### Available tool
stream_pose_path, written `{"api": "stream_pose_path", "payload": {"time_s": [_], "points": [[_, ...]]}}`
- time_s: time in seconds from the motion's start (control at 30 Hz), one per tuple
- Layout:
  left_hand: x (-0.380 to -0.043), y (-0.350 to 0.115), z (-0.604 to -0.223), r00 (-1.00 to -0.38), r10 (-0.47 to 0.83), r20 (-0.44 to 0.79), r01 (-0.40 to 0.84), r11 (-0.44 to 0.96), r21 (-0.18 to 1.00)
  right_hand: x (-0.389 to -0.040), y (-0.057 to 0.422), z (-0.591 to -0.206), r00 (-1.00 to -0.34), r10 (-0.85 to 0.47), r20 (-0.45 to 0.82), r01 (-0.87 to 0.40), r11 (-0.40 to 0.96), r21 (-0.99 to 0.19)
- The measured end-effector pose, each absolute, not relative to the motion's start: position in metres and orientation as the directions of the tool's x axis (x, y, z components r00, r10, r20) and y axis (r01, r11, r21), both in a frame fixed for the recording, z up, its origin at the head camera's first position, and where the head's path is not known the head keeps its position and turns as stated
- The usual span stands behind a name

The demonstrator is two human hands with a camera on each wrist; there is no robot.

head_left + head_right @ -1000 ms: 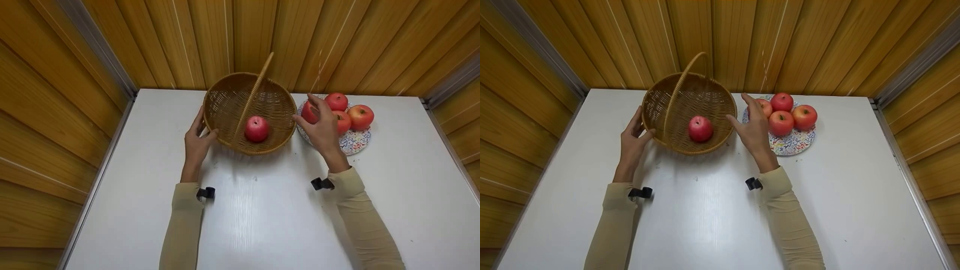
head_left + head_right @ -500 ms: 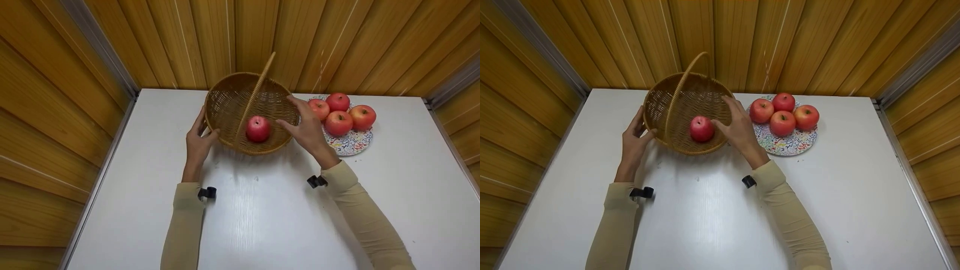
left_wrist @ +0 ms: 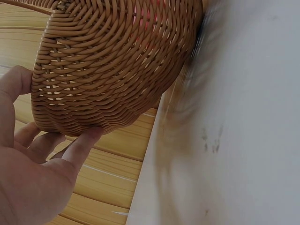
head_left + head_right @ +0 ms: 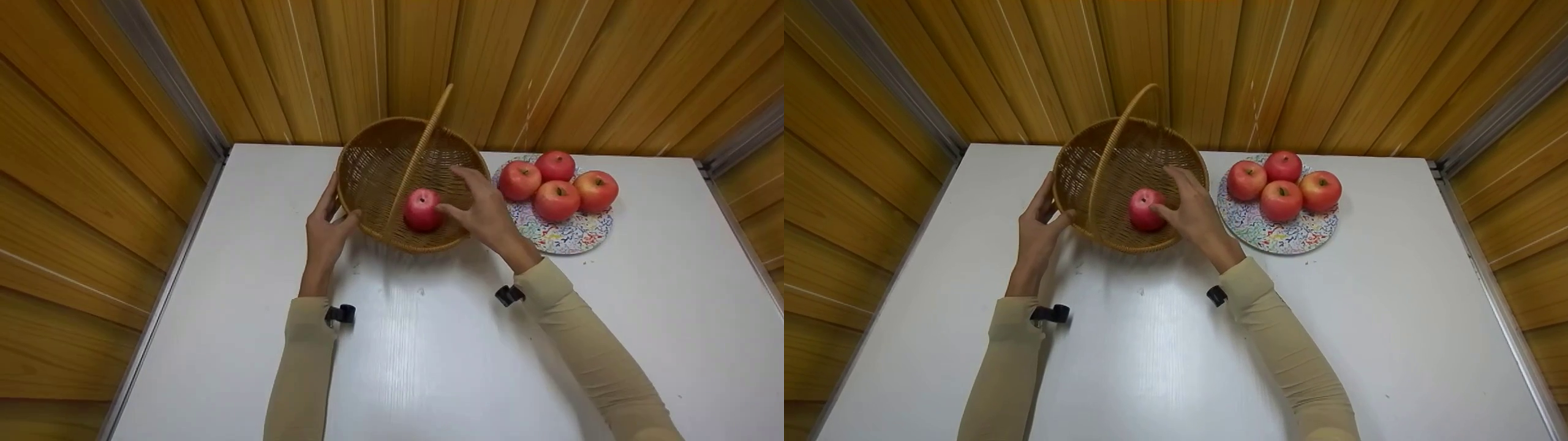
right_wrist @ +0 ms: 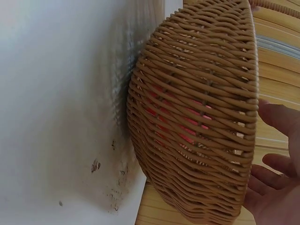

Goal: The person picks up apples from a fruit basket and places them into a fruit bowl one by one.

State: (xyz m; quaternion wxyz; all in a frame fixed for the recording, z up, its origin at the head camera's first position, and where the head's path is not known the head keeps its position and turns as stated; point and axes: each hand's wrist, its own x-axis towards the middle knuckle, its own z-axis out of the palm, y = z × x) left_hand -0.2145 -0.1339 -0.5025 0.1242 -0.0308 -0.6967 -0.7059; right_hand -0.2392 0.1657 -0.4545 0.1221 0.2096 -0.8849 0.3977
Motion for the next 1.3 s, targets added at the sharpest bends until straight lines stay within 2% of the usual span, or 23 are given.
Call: {"api": "stream_pose_path", "payload": {"time_s": [0.23,0.57,0.87,1.3], "points": [[-0.216,-0.133,-0.504,-0.968,-0.139,0.207,0.208,0.006,0.978,-0.242,0.157,-0.46,-0.895,-0.322,0.307,-0.445,0.624,-0.642],[-0.215,-0.133,-0.502,-0.967,-0.142,0.211,0.213,0.0,0.977,-0.245,0.147,-0.464,-0.881,-0.396,0.26,-0.47,0.663,-0.582],[-0.215,-0.133,-0.501,-0.967,-0.138,0.215,0.217,0.003,0.976,-0.251,0.14,-0.464,-0.918,-0.377,0.125,-0.376,0.722,-0.581],[-0.215,-0.132,-0.5,-0.966,-0.132,0.22,0.224,-0.016,0.974,-0.254,0.134,-0.468,-0.939,-0.344,0.022,-0.299,0.78,-0.55]]}}
